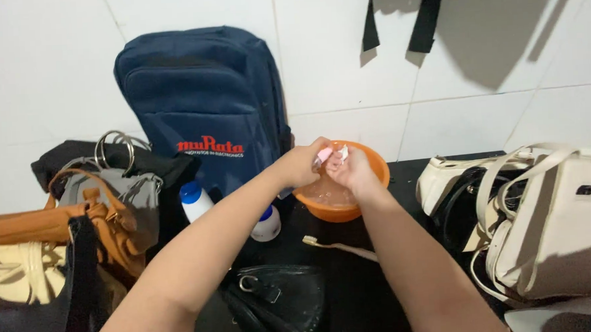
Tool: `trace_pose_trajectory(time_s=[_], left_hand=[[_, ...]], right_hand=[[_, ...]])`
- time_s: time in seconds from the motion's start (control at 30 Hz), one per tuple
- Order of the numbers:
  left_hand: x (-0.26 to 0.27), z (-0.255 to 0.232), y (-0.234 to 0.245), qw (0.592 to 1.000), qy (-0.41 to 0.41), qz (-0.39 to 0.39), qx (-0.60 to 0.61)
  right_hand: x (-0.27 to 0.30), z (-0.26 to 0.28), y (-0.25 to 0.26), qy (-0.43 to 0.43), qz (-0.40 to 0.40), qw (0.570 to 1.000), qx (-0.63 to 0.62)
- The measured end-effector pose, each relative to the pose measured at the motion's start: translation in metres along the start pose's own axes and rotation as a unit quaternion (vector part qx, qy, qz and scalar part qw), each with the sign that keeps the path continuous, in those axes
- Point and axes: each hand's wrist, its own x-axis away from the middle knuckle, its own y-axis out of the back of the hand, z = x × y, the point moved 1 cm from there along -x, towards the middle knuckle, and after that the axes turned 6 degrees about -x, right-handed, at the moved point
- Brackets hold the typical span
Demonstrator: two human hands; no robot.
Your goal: Cleaning a black leather bag using a toothbrush and a cloth with soapy water.
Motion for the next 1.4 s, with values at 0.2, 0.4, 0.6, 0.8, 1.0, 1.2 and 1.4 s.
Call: trace_pose_trajectory(time_s=[0.2, 0.4, 0.6, 0.8, 1.0, 1.2, 1.4], left_hand=[[-0.014, 0.006, -0.008, 0.999, 0.012, -0.013, 0.037], [-0.002, -0.005, -0.003, 0.999, -0.008, -0.038, 0.019], [0.018, -0.025, -0.026, 0.995, 0.005, -0.073, 0.067], [0.008, -0.004, -0.022, 0.994, 0.01, -0.081, 0.079], [0.026, -0.01, -0.007, 0.99, 0.039, -0.083, 0.104], [0.031, -0.021, 0.007, 0.999, 0.02, -0.033, 0.035], [0.013, -0.003, 0.001, 0.997, 0.064, -0.033, -0.014]], right_hand=[[0.061, -0.011, -0.027, -0.058, 0.089, 0.994, -0.019], [0.065, -0.011, -0.025, -0.032, 0.121, 0.99, -0.059], [0.059, -0.022, -0.018, -0.021, 0.038, 0.999, -0.005], [0.04, -0.012, 0.005, -0.064, -0.008, 0.993, 0.098], [0.036, -0.015, 0.012, -0.077, -0.051, 0.971, 0.222], [0.034, -0.019, 0.001, -0.035, -0.086, 0.894, 0.439], [0.086, -0.022, -0.034, 0.234, -0.001, 0.521, 0.821]])
